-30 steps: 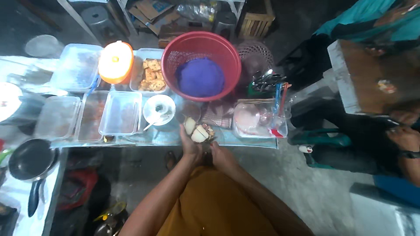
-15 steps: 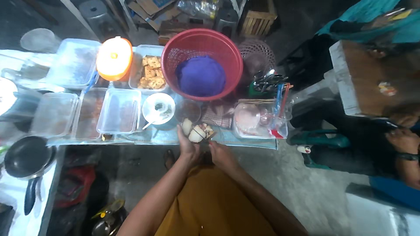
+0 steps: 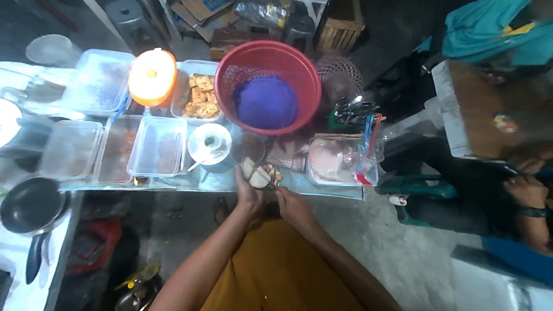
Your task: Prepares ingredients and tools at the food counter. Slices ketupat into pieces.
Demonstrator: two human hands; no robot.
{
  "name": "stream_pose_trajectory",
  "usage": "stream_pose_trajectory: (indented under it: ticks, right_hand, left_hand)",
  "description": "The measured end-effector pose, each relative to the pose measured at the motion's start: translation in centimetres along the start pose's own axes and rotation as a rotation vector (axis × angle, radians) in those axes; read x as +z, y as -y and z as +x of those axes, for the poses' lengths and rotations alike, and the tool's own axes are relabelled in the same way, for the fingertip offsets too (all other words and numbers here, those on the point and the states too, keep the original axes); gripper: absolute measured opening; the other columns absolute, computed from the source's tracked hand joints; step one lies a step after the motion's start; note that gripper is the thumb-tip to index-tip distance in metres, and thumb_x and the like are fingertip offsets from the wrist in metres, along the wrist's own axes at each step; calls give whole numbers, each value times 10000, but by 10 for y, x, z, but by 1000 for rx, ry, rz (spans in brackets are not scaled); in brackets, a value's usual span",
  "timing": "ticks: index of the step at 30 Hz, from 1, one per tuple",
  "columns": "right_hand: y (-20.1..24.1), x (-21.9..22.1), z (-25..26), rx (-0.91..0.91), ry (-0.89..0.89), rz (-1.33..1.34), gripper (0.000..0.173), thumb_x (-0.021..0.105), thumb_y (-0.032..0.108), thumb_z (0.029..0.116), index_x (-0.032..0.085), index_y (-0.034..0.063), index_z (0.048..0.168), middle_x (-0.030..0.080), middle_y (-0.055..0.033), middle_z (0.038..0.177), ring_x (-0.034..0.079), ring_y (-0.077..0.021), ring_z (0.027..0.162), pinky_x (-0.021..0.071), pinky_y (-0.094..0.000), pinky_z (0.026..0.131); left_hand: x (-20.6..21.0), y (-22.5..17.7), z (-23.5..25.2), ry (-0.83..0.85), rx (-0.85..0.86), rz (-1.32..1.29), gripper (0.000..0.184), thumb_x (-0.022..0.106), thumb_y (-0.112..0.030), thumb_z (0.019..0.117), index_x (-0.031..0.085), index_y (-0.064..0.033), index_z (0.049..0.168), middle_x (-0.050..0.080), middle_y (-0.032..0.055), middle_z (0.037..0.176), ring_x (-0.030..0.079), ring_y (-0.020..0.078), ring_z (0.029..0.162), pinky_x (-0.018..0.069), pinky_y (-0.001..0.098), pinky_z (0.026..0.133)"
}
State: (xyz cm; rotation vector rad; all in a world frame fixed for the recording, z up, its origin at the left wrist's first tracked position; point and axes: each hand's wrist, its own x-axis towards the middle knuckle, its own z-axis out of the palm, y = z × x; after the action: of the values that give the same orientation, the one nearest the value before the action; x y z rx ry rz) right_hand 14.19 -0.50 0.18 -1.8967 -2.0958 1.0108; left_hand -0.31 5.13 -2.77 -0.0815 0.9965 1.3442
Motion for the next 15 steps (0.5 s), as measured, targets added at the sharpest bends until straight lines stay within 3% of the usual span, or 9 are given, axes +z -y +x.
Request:
stream_pose_trajectory:
  ticks: [2, 7, 15]
  right_hand:
    - [0, 3, -2, -40, -25, -39, 411, 387, 310, 1108, 658, 59, 1288, 749, -162, 979, 746, -330, 892, 598, -514, 797]
    - [2, 4, -2, -42, 25, -110, 413, 380, 307, 1111, 642, 48, 1297, 746, -171, 1007, 747, -348, 912, 598, -520, 804]
    - [-3, 13, -2, -72, -32, -142, 388, 400, 299, 1100, 666, 50, 1232, 743, -150, 904, 751, -327, 827, 605, -503, 729]
  left_hand:
    - [-1, 0, 1, 4, 8, -1, 720, 152, -624, 1069, 469, -42, 1351, 692, 244, 1045, 712, 360, 952, 595, 511, 831]
    - [1, 0, 1, 22, 40, 2, 726, 148, -624, 1069, 470, -39, 1353, 699, 247, 1037, 718, 360, 948, 595, 511, 840]
    - [3, 0, -1, 57, 62, 14, 730, 135, -620, 1071, 453, -33, 1367, 691, 250, 1068, 715, 360, 977, 592, 507, 879]
